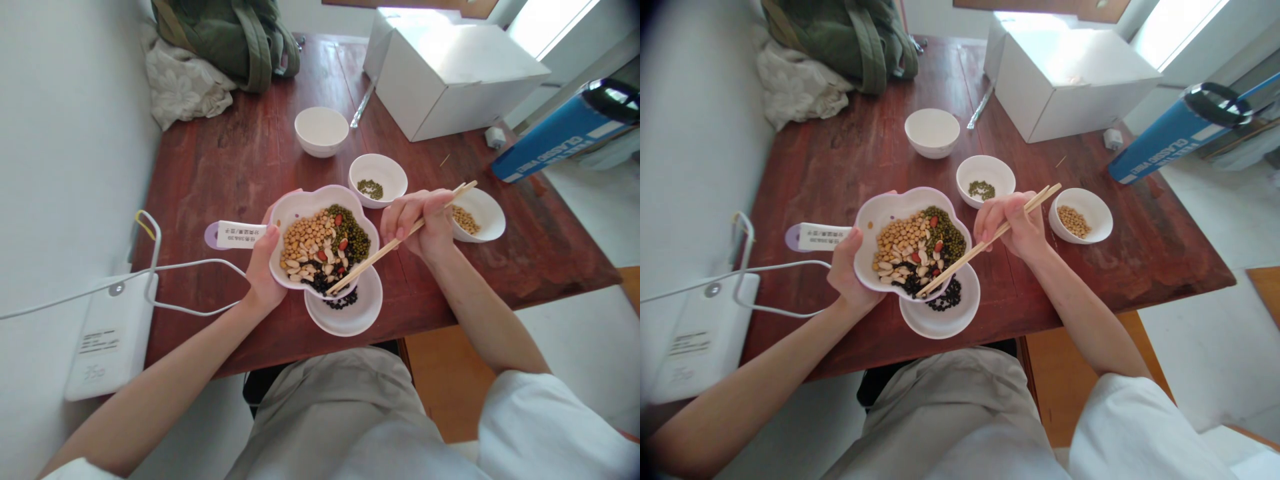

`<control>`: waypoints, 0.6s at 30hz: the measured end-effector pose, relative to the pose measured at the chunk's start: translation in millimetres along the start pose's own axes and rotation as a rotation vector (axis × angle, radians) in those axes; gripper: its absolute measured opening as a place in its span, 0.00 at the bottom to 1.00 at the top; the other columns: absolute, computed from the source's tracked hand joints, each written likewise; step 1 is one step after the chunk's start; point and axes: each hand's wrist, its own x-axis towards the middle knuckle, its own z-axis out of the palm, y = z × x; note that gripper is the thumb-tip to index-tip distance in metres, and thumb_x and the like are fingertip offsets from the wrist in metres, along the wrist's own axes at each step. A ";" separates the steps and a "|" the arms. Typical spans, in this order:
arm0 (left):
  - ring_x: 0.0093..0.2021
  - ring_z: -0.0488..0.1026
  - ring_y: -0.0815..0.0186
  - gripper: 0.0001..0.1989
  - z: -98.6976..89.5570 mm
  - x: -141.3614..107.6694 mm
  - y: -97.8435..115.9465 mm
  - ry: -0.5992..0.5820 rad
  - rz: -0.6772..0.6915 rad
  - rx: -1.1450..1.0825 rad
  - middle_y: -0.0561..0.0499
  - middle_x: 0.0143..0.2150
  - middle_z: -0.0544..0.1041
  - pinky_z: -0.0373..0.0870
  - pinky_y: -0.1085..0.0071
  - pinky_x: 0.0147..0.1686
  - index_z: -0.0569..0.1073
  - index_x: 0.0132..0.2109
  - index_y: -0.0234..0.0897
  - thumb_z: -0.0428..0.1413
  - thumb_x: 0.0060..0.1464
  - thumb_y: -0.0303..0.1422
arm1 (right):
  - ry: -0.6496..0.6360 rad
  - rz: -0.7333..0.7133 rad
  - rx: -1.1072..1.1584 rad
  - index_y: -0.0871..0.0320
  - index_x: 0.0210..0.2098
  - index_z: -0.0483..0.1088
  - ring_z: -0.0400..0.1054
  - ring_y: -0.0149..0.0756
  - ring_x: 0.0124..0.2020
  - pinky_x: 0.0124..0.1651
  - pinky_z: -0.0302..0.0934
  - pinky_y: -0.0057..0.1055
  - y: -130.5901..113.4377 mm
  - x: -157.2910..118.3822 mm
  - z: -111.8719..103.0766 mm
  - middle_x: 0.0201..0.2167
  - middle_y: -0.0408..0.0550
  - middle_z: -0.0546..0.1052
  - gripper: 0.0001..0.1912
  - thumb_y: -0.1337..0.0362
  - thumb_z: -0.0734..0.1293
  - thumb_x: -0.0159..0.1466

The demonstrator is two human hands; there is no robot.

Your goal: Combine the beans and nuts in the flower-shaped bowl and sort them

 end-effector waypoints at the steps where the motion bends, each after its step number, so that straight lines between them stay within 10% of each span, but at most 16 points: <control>1: 0.77 0.68 0.39 0.23 -0.1 0.0 -0.4 0.003 0.003 -0.004 0.45 0.61 0.85 0.72 0.46 0.72 0.84 0.56 0.44 0.62 0.63 0.53 | 0.003 0.005 0.009 0.55 0.17 0.76 0.68 0.33 0.16 0.17 0.59 0.30 0.8 -0.3 0.3 0.15 0.48 0.73 0.38 0.35 0.67 0.73; 18: 0.77 0.67 0.41 0.23 0.0 -0.8 -2.5 -0.010 0.024 -0.042 0.45 0.60 0.85 0.70 0.46 0.74 0.83 0.58 0.43 0.61 0.65 0.51 | -0.010 -0.015 0.012 0.55 0.19 0.79 0.67 0.33 0.13 0.15 0.59 0.30 6.5 1.3 -2.0 0.15 0.48 0.75 0.37 0.35 0.68 0.72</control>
